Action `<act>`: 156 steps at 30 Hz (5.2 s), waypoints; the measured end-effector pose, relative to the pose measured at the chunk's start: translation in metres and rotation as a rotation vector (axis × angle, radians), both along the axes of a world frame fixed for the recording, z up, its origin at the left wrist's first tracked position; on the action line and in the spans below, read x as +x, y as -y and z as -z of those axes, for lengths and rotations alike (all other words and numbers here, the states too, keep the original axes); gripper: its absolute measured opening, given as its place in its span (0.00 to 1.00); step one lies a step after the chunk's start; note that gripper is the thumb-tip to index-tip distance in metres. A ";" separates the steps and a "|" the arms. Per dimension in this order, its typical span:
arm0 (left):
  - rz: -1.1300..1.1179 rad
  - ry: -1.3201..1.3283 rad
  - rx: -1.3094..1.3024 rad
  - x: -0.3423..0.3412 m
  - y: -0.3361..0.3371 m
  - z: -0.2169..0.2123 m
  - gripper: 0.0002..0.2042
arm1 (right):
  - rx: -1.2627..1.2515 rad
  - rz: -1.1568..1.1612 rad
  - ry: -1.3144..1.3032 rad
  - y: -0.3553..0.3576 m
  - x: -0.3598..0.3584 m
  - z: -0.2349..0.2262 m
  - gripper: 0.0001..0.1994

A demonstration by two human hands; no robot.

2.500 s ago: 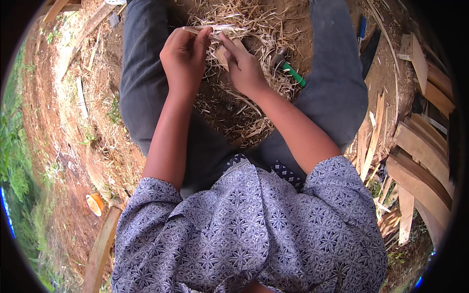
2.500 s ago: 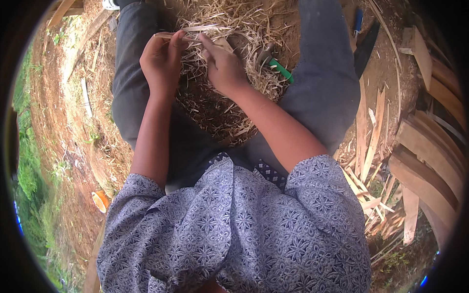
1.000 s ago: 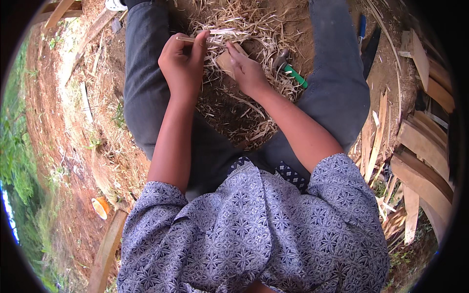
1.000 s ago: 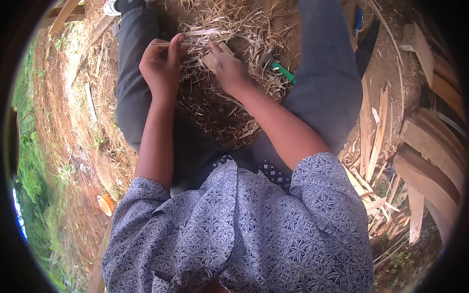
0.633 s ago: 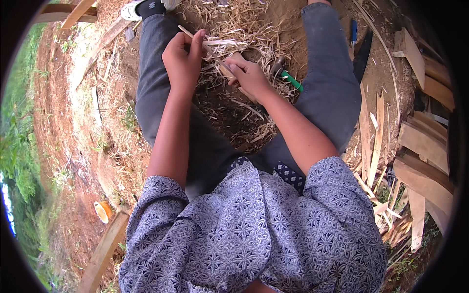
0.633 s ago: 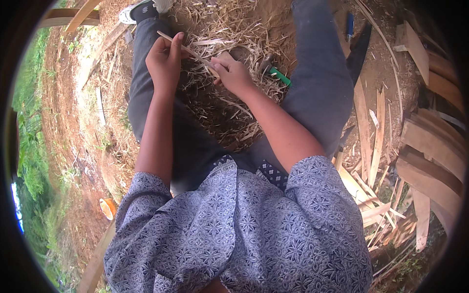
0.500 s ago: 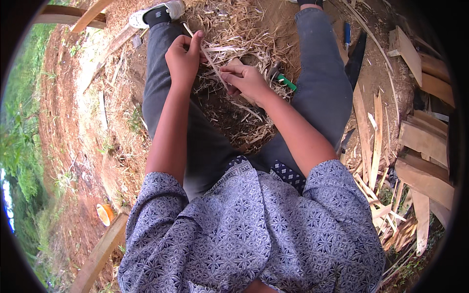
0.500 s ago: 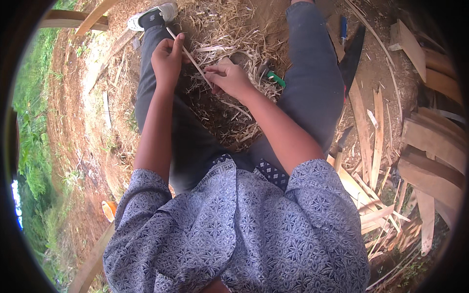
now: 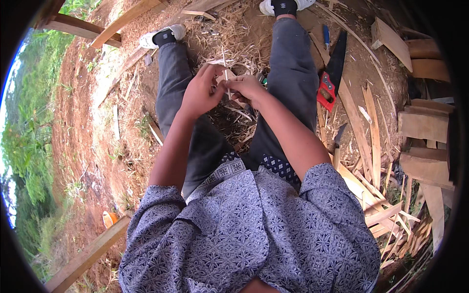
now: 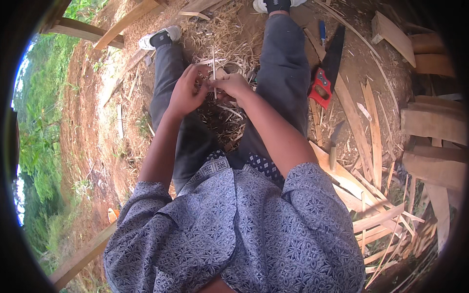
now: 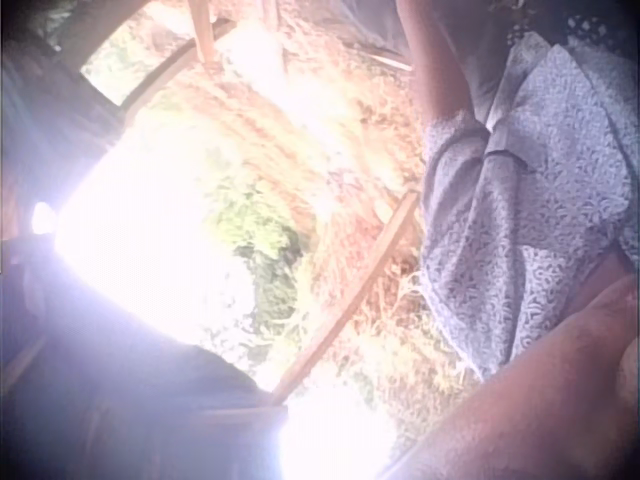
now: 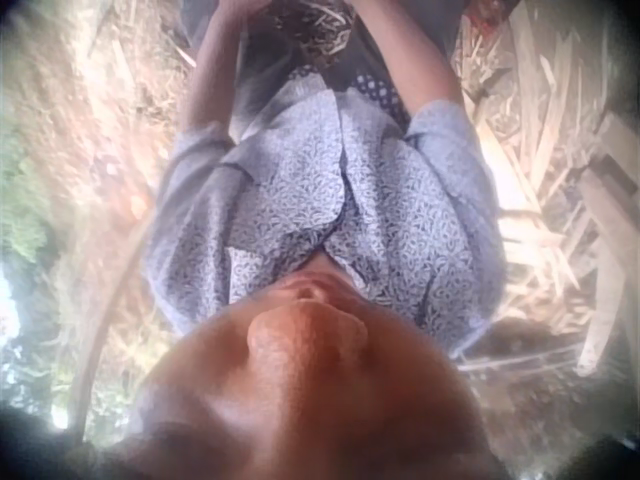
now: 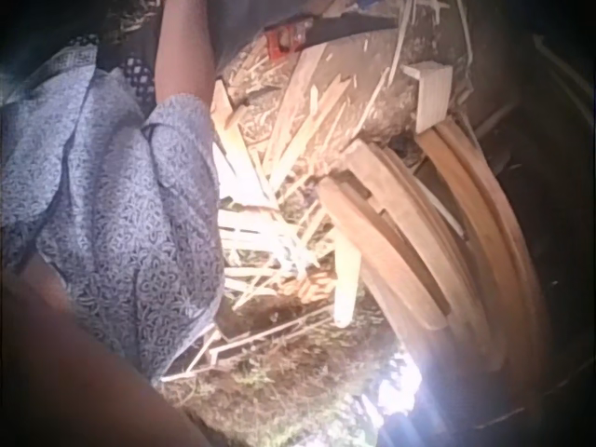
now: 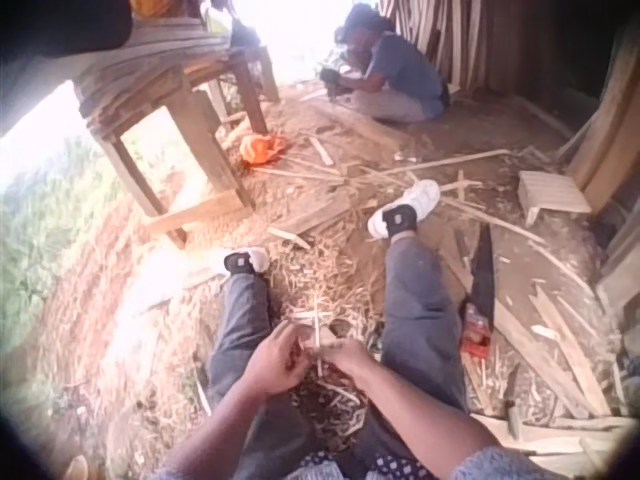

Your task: The person sits on the ground and uses a knife to shave and sharpen thin wooden sticks. They hold the sticks against a small wooden block and scrape the blade along the wood to create fine shavings. The person occasionally pauses to inspect the stick's tip and then resumes the sharpening process.

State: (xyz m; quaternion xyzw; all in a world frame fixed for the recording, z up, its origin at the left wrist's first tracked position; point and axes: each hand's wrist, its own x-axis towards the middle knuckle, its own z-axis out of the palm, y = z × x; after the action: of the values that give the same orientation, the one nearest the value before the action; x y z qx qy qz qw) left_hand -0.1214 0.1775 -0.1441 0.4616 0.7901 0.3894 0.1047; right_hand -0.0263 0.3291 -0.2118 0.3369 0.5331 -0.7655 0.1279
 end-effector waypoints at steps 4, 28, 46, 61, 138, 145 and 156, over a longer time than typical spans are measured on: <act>0.191 -0.213 -0.052 0.016 0.021 0.005 0.16 | -0.069 0.039 -0.006 0.000 -0.014 0.022 0.11; -0.040 -0.214 0.117 -0.014 0.042 -0.034 0.05 | 0.022 0.352 -0.155 -0.051 -0.003 0.011 0.18; -0.213 0.388 0.407 -0.029 0.010 0.031 0.02 | 0.111 0.234 -0.253 -0.034 -0.003 0.038 0.25; -0.274 0.065 0.131 -0.019 0.009 0.021 0.06 | 0.244 0.083 -0.146 -0.032 -0.006 0.006 0.22; -0.344 -0.114 0.273 0.030 0.029 0.023 0.10 | 0.714 -0.244 -0.433 0.045 0.022 -0.013 0.28; -0.404 0.001 0.539 0.020 0.027 0.040 0.14 | 0.800 -0.300 -0.232 0.035 0.016 0.031 0.26; -0.398 0.122 0.460 0.018 0.027 0.027 0.14 | 0.788 -0.214 -0.119 0.036 0.027 0.054 0.26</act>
State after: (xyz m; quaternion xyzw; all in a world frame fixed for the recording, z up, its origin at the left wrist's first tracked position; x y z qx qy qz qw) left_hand -0.1036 0.1506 -0.1715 0.2851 0.7484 0.5978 -0.0338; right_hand 0.0009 0.2929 -0.2660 0.2577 0.8240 -0.5033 0.0369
